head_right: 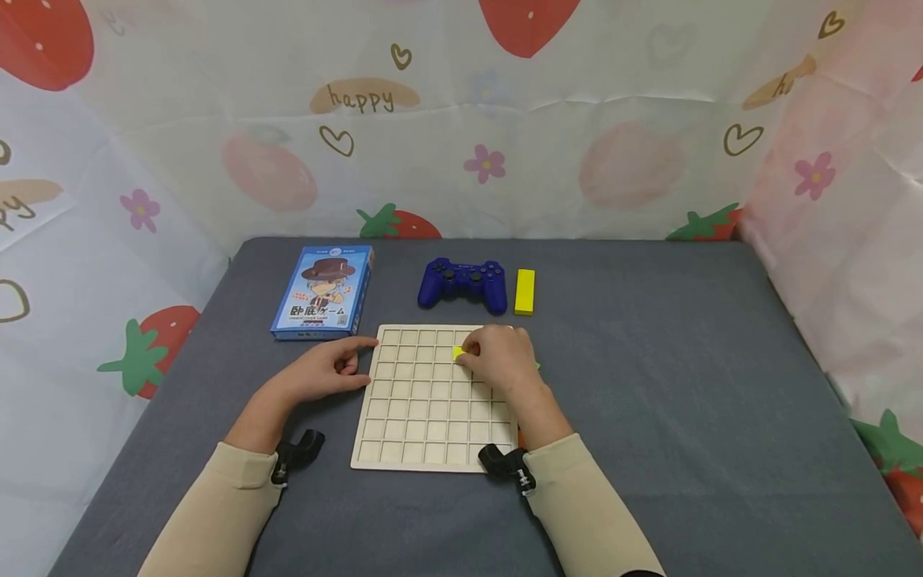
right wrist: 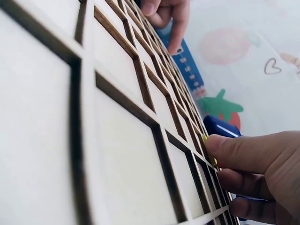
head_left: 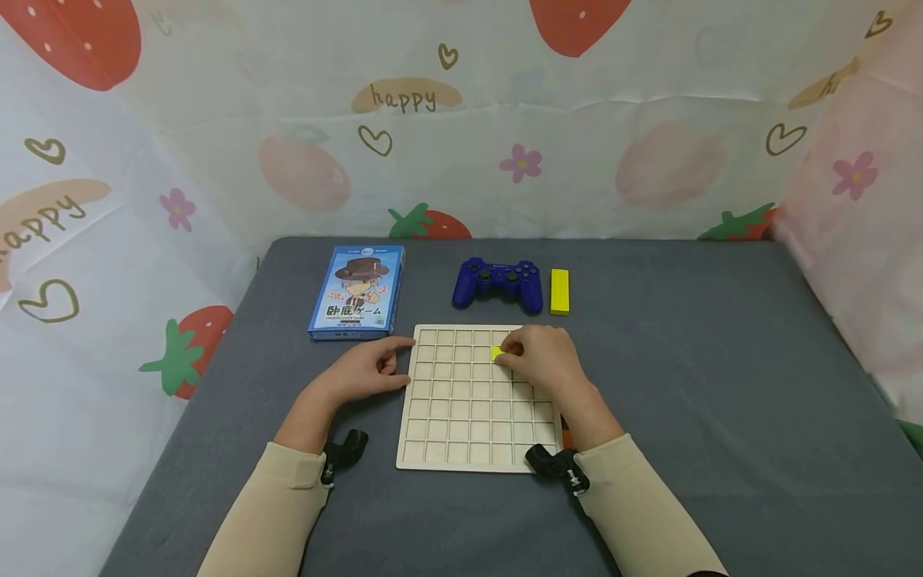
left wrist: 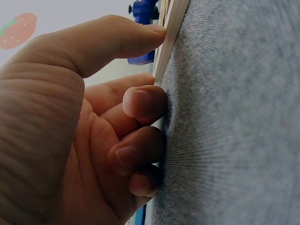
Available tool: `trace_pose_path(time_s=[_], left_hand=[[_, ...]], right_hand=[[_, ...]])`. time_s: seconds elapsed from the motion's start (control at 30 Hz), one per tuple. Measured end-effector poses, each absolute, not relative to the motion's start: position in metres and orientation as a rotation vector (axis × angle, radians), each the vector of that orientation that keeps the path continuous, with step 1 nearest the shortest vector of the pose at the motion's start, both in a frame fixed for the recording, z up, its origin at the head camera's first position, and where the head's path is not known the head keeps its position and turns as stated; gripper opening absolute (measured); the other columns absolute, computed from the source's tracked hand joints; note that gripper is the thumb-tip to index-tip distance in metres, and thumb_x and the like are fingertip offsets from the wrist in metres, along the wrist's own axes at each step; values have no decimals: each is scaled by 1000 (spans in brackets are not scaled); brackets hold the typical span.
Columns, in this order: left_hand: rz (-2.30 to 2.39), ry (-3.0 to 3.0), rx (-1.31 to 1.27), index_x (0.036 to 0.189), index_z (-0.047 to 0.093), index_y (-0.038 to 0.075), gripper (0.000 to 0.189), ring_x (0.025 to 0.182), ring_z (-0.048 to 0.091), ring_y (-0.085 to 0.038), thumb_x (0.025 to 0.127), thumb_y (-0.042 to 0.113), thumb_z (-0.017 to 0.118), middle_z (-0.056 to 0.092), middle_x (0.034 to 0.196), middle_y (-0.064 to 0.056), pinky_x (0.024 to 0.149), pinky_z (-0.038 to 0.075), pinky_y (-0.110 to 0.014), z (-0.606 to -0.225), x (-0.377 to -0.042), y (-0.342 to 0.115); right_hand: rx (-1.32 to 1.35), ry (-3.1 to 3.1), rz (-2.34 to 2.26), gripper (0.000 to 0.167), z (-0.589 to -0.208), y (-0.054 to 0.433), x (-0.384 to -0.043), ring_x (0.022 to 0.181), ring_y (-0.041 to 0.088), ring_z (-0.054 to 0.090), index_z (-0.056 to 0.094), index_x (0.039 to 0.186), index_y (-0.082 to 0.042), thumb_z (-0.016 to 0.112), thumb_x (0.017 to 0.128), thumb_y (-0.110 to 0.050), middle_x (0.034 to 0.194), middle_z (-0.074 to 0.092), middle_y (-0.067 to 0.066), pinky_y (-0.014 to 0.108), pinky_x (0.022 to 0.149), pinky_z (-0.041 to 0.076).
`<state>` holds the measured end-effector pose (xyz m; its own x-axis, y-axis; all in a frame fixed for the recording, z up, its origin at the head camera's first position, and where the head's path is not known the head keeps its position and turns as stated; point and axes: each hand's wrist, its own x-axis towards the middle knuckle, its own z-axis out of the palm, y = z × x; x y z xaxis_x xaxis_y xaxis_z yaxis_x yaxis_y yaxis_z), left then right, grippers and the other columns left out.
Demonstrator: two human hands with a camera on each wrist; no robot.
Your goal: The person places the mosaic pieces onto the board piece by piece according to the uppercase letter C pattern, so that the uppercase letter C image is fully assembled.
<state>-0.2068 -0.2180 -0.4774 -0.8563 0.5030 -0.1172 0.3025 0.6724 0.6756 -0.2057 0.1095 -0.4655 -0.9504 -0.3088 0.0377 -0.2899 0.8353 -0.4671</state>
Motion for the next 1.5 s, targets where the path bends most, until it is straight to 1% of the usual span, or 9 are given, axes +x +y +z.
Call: trace_pose_path(time_s=[0.07,0.13,0.27,0.33,0.47,0.63,0.9,1.23,1.5], left_hand=[[969,2596,641,148,53,9,61,60,45,-14,93,23,75,50,69,3,70,41,-36,-477,-207,-218],[968,2595,644,148,53,8,61,60,45,-14,93,23,75,50,69,2,70,41,-36,-478,-207,-218],[961,2602,661,148,53,7,61,60,45,-13,93,23,75,50,69,3,70,41,-34,-479,-207,-219],[958,2606,656,147,53,7,61,60,45,-13,93,24,76,50,69,3,69,41,-34,-479,-207,-218],[965,2601,638,148,53,9,60,61,46,-14,93,23,76,50,69,3,70,41,-35,-478,-207,-218],[980,2594,635,148,53,8,61,61,46,-14,93,23,75,50,70,3,70,41,-36,-476,-207,-216],[989,2592,634,147,54,7,60,62,46,-14,93,22,75,51,70,2,69,41,-36,-475,-206,-216],[977,2598,631,148,53,7,60,61,45,-14,94,23,75,50,70,2,68,40,-35,-475,-206,-217],[995,2593,645,147,54,7,60,61,45,-14,93,22,75,50,70,2,70,40,-36,-474,-205,-216]], right_hand=[[-472,2963,-766,20,-464,110,-206,76,12,62,82,101,-18,79,91,-36,82,71,-9,42,88,43],[-442,2939,-805,22,-462,111,-206,76,12,61,81,103,-18,79,92,-37,84,69,-8,41,85,46],[-390,2882,-939,28,-451,116,-204,74,16,58,80,111,-14,77,94,-36,88,67,-4,37,70,48],[-379,2862,-1016,29,-443,120,-203,74,18,55,79,113,-13,76,94,-35,89,66,-3,36,67,46],[-408,2858,-1139,26,-430,129,-201,78,20,53,79,113,-11,76,95,-31,91,65,-1,37,67,44],[-407,2847,-1206,27,-419,139,-198,79,23,53,78,115,-11,74,97,-30,93,66,0,39,67,45],[-327,2838,-1210,29,-413,158,-193,79,24,53,75,119,-8,73,98,-27,92,61,4,40,69,44],[-209,2802,-1223,30,-423,184,-193,83,27,50,73,122,-5,71,99,-25,93,58,8,40,69,41],[-123,2748,-1200,30,-443,202,-201,74,24,48,72,122,-4,70,98,-21,83,52,6,37,65,39]])
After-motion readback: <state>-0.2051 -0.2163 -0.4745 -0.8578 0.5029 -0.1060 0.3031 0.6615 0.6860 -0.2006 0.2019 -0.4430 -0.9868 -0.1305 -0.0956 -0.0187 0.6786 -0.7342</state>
